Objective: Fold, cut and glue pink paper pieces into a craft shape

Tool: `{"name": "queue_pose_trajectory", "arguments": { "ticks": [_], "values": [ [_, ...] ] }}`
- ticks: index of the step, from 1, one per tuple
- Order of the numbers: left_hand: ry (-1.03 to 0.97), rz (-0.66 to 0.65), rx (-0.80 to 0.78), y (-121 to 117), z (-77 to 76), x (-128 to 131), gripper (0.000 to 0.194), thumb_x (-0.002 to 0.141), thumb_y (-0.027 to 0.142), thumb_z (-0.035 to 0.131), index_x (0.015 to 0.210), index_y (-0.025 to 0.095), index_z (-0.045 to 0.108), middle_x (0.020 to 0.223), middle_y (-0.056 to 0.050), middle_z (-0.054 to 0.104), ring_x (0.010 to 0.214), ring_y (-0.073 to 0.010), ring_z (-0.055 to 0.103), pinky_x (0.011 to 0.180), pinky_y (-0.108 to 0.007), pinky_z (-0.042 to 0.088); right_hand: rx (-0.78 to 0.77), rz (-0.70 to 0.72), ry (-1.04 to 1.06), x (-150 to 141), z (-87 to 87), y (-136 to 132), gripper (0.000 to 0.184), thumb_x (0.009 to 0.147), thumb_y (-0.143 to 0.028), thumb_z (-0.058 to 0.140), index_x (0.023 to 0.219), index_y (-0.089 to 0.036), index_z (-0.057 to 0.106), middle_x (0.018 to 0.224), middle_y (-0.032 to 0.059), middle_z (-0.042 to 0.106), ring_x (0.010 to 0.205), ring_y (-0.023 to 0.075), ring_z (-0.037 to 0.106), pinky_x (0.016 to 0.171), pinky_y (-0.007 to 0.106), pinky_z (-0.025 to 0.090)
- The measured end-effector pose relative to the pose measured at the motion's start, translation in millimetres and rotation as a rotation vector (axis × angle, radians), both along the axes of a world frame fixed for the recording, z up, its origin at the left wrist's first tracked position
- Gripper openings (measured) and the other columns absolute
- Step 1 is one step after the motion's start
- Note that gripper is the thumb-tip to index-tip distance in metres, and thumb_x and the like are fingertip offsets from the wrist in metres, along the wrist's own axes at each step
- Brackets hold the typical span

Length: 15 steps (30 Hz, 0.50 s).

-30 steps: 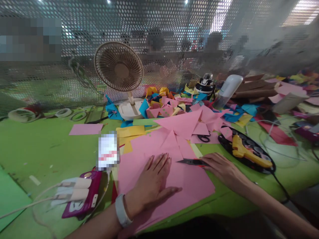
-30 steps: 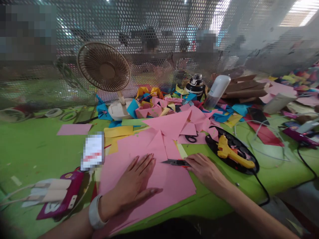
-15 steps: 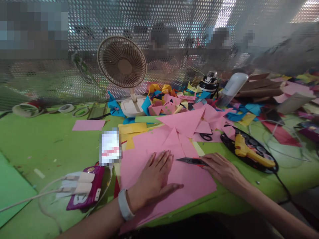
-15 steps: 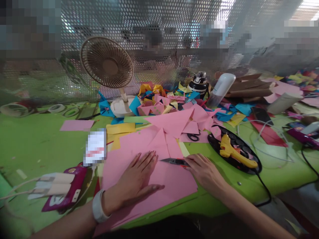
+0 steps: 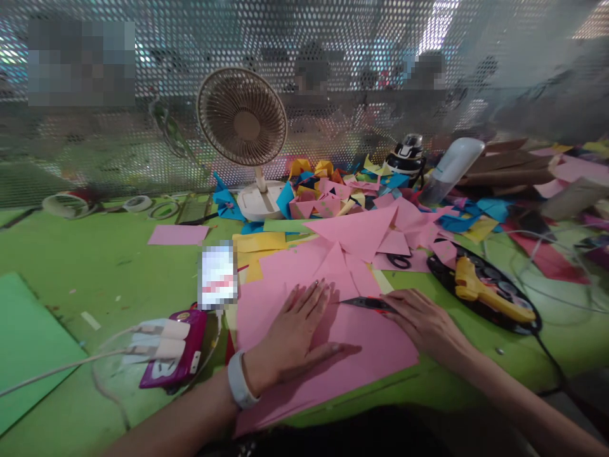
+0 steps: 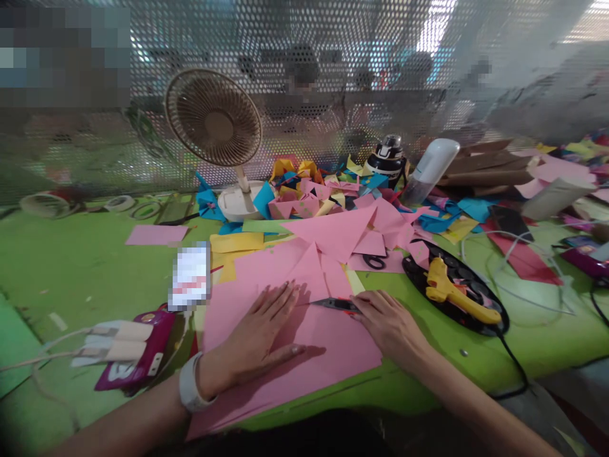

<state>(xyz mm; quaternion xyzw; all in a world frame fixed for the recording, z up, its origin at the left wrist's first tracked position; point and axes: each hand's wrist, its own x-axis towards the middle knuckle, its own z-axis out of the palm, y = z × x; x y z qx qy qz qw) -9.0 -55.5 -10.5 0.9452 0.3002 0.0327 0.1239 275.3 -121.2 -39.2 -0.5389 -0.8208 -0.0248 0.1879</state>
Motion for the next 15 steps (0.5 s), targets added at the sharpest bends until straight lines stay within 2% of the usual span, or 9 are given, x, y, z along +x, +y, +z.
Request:
{"name": "queue_pose_trajectory", "arguments": {
  "ticks": [3, 6, 10, 15],
  "values": [
    [0.037, 0.044, 0.016, 3, 6.2, -12, 0.078, 0.086, 0.066, 0.023, 0.145, 0.02, 0.002, 0.152, -0.006, 0.007, 0.139, -0.0235, 0.005, 0.112, -0.045, 0.003, 0.014, 0.007, -0.006, 1, -1.3, 1, 0.027, 0.092, -0.026, 0.043, 0.111, -0.016, 0.06, 0.101, 0.0105, 0.062, 0.095, 0.0225, 0.058, 0.084, 0.039, 0.049],
    [0.073, 0.045, 0.011, 2, 5.4, -20, 0.08, 0.084, 0.068, 0.025, 0.145, 0.021, 0.006, 0.151, -0.007, 0.007, 0.139, -0.0243, 0.007, 0.112, -0.044, 0.004, 0.012, 0.003, 0.013, -1, -2.1, 0, 0.028, 0.092, -0.026, 0.043, 0.111, -0.015, 0.06, 0.101, 0.0113, 0.062, 0.094, 0.0222, 0.058, 0.083, 0.038, 0.05],
    [0.066, 0.043, 0.026, -1, -0.6, -20, 0.084, 0.082, 0.072, 0.025, 0.145, 0.02, 0.008, 0.151, -0.009, 0.012, 0.138, -0.0273, 0.007, 0.111, -0.047, 0.007, -0.002, -0.006, 0.03, -11, -0.8, 2, 0.028, 0.092, -0.026, 0.042, 0.112, -0.017, 0.059, 0.101, 0.0104, 0.062, 0.093, 0.0215, 0.058, 0.081, 0.038, 0.051],
    [0.059, 0.051, 0.033, -2, -3.0, -17, 0.085, 0.081, 0.073, 0.025, 0.145, 0.019, 0.012, 0.15, -0.01, 0.016, 0.138, -0.0272, 0.008, 0.111, -0.047, 0.007, -0.002, -0.001, 0.036, -23, 3.2, 12, 0.028, 0.092, -0.027, 0.042, 0.111, -0.018, 0.06, 0.099, 0.0102, 0.062, 0.091, 0.0213, 0.059, 0.079, 0.037, 0.052]
  ]
}}
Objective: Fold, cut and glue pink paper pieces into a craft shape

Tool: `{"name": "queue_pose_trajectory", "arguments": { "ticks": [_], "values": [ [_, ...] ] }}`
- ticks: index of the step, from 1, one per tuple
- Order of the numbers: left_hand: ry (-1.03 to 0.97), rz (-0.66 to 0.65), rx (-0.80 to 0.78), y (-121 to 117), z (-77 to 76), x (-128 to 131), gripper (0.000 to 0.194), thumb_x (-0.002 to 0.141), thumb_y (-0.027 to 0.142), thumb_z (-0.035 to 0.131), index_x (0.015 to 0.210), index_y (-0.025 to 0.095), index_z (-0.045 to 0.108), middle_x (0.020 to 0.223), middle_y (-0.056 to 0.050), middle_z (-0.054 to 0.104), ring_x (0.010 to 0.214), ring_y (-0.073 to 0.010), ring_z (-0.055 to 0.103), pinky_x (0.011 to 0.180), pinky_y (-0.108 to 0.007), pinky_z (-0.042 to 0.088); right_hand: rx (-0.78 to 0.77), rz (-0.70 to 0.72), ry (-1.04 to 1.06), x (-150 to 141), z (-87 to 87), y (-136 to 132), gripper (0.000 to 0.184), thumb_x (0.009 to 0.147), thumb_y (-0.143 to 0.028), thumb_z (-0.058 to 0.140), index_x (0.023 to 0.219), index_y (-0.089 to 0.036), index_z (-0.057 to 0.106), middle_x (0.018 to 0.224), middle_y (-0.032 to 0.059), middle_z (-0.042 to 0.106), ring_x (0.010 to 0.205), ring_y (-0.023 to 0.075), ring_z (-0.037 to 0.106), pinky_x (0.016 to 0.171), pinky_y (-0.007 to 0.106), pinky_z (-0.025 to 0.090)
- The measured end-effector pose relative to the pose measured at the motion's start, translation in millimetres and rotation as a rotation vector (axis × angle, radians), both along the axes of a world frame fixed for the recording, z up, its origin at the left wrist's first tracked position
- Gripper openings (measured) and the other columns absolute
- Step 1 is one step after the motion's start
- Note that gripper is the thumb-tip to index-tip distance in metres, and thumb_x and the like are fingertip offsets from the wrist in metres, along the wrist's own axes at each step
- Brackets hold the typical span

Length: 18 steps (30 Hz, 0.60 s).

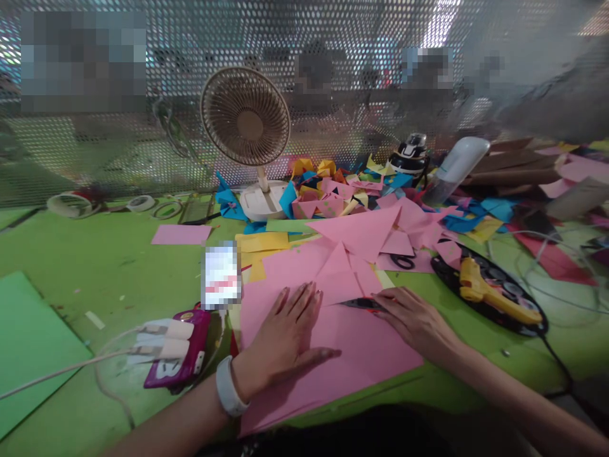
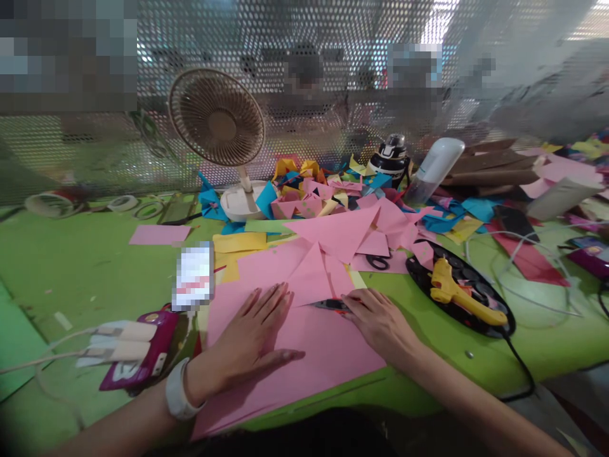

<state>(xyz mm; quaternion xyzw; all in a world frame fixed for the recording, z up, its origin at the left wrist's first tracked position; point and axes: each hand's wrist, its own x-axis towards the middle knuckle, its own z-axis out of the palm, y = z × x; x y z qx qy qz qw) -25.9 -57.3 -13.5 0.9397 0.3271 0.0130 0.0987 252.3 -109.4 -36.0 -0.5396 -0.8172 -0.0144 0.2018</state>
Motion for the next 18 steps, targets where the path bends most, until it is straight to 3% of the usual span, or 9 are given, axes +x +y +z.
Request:
{"name": "queue_pose_trajectory", "arguments": {
  "ticks": [9, 18],
  "values": [
    [-0.029, -0.007, 0.019, 0, -3.6, -3, 0.083, 0.081, 0.072, 0.025, 0.145, 0.02, 0.011, 0.15, -0.009, 0.016, 0.138, -0.0279, 0.009, 0.111, -0.047, 0.006, -0.016, 0.022, 0.02, 9, -0.5, -6, 0.028, 0.093, -0.028, 0.041, 0.11, -0.02, 0.061, 0.098, 0.0098, 0.062, 0.089, 0.0206, 0.059, 0.078, 0.035, 0.052],
    [-0.033, 0.008, 0.02, -1, -5.1, -3, 0.085, 0.081, 0.073, 0.025, 0.145, 0.02, 0.009, 0.15, -0.009, 0.016, 0.138, -0.0275, 0.008, 0.111, -0.047, 0.006, -0.035, 0.045, 0.0, -5, 3.8, 0, 0.028, 0.092, -0.027, 0.042, 0.11, -0.017, 0.06, 0.096, 0.0102, 0.061, 0.089, 0.0205, 0.06, 0.077, 0.034, 0.052]
  ]
}}
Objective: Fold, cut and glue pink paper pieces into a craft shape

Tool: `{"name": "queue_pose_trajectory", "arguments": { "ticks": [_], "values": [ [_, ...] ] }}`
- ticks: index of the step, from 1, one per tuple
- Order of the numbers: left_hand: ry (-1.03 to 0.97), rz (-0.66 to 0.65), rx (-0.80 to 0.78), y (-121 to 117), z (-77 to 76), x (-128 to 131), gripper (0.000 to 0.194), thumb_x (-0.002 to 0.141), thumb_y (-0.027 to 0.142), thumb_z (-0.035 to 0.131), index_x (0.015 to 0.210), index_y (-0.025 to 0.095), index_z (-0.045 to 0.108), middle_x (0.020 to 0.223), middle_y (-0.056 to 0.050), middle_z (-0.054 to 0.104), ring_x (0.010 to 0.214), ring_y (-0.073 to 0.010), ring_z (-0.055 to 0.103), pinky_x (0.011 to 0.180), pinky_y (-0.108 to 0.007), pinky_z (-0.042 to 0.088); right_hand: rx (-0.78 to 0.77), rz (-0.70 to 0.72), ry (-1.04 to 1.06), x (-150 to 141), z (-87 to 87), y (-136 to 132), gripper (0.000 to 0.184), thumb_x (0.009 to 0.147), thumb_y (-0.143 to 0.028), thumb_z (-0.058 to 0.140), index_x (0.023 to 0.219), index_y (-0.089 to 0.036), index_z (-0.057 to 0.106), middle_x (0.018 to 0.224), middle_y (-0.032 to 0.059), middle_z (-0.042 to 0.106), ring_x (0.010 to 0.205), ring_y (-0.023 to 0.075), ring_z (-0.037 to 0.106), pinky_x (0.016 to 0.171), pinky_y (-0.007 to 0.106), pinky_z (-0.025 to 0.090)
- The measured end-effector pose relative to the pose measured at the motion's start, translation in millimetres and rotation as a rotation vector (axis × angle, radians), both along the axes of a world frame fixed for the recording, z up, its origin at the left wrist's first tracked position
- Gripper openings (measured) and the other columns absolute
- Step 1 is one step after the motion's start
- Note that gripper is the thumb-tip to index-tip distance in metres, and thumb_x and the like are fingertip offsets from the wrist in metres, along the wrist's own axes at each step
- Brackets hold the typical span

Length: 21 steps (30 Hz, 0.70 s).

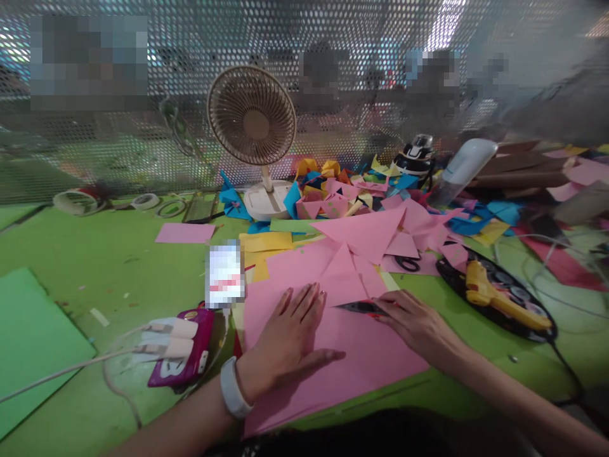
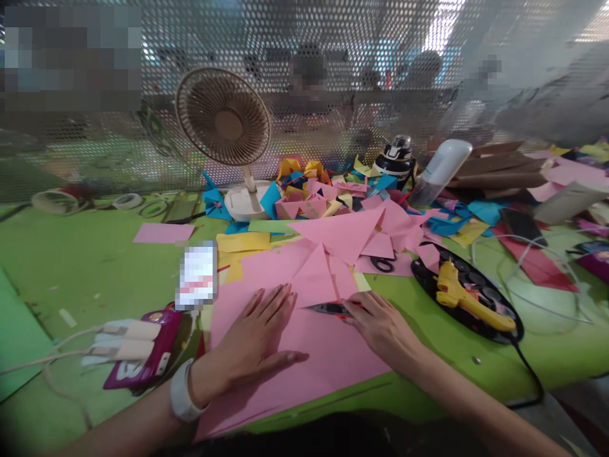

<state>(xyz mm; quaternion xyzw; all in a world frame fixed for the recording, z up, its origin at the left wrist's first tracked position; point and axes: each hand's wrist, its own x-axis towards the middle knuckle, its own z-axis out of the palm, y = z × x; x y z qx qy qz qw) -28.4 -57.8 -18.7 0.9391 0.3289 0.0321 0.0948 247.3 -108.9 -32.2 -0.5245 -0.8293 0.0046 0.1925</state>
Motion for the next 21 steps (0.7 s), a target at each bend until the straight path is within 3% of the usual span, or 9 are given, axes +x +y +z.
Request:
{"name": "queue_pose_trajectory", "arguments": {
  "ticks": [13, 21],
  "values": [
    [-0.011, 0.042, -0.008, -1, 7.6, -7, 0.085, 0.082, 0.071, 0.026, 0.146, 0.018, 0.003, 0.152, -0.008, 0.007, 0.139, -0.025, 0.005, 0.112, -0.044, 0.004, -0.008, -0.014, 0.037, 2, -2.0, -4, 0.027, 0.093, -0.028, 0.04, 0.108, -0.019, 0.061, 0.096, 0.0094, 0.062, 0.088, 0.0201, 0.06, 0.077, 0.034, 0.052],
    [0.006, 0.05, 0.006, -9, -2.3, -10, 0.091, 0.079, 0.074, 0.026, 0.145, 0.014, 0.009, 0.151, -0.012, 0.011, 0.138, -0.0291, 0.006, 0.111, -0.048, 0.006, -0.02, 0.009, 0.02, -10, 0.6, 4, 0.028, 0.093, -0.028, 0.04, 0.109, -0.018, 0.06, 0.098, 0.0101, 0.06, 0.09, 0.0208, 0.058, 0.079, 0.035, 0.051]
  ]
}}
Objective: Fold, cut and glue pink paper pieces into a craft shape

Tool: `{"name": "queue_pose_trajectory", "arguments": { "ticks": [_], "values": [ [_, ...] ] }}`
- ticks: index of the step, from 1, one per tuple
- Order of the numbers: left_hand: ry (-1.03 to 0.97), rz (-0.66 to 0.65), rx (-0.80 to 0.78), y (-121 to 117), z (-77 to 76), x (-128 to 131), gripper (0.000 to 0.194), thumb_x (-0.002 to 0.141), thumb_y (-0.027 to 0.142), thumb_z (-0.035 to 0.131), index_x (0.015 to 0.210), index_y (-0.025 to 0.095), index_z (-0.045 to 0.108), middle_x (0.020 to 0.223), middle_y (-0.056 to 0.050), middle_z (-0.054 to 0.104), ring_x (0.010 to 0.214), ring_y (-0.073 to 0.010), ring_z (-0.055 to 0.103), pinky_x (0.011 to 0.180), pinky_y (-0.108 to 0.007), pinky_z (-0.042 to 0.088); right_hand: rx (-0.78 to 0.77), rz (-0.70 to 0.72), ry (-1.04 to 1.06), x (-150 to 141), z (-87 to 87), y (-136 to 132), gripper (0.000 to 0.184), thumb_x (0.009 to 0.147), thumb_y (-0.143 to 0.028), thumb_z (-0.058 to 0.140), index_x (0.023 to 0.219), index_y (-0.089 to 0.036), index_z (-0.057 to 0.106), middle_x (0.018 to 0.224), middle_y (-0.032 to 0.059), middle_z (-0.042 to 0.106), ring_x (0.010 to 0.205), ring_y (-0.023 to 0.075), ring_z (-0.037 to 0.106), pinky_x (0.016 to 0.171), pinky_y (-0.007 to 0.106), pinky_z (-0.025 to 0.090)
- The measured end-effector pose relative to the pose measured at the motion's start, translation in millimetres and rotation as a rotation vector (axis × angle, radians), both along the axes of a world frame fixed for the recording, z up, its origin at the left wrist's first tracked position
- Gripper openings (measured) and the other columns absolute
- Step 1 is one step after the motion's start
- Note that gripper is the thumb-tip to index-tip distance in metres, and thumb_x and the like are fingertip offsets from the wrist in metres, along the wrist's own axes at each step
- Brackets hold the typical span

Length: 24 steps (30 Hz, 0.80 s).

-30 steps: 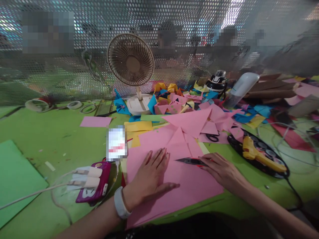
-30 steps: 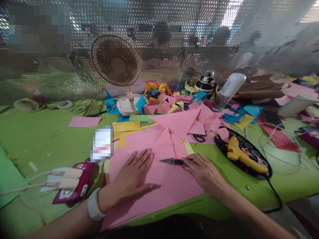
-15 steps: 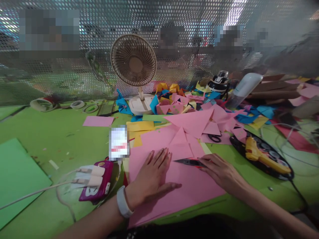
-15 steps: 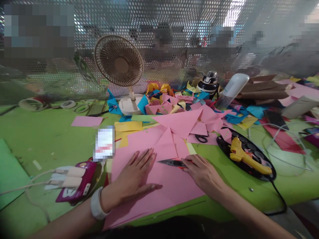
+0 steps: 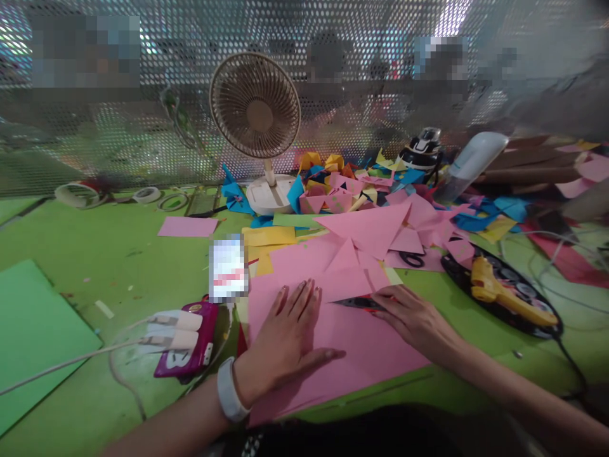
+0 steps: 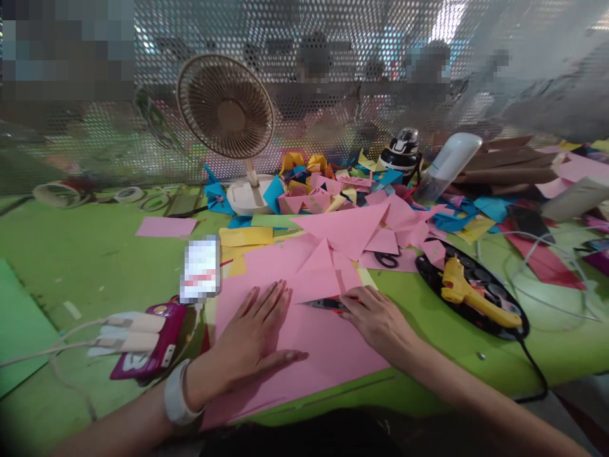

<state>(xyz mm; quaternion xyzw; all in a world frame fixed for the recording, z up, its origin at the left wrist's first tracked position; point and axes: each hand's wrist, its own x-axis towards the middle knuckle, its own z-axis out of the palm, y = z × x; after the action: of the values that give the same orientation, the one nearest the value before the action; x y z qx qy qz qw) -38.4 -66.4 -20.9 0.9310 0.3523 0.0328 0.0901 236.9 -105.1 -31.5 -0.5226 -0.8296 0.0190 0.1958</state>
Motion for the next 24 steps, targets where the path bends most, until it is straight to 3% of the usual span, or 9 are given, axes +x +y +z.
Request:
{"name": "queue_pose_trajectory", "arguments": {
  "ticks": [7, 24],
  "values": [
    [-0.02, 0.005, 0.021, 0, -2.2, 1, 0.091, 0.078, 0.075, 0.026, 0.145, 0.013, 0.012, 0.15, -0.014, 0.016, 0.138, -0.0298, 0.009, 0.11, -0.049, 0.007, -0.031, 0.074, 0.021, 4, -5.1, 2, 0.026, 0.091, -0.027, 0.046, 0.111, -0.018, 0.058, 0.097, 0.0092, 0.06, 0.089, 0.0203, 0.058, 0.081, 0.036, 0.051],
    [-0.032, 0.0, -0.008, -1, -2.9, 1, 0.092, 0.079, 0.074, 0.028, 0.145, 0.013, 0.007, 0.15, -0.014, 0.012, 0.138, -0.0297, 0.007, 0.11, -0.05, 0.006, -0.149, 0.071, 0.063, -6, 5.9, 3, 0.024, 0.09, -0.026, 0.048, 0.11, -0.018, 0.058, 0.094, 0.0069, 0.059, 0.088, 0.0195, 0.056, 0.079, 0.035, 0.049]
  ]
}}
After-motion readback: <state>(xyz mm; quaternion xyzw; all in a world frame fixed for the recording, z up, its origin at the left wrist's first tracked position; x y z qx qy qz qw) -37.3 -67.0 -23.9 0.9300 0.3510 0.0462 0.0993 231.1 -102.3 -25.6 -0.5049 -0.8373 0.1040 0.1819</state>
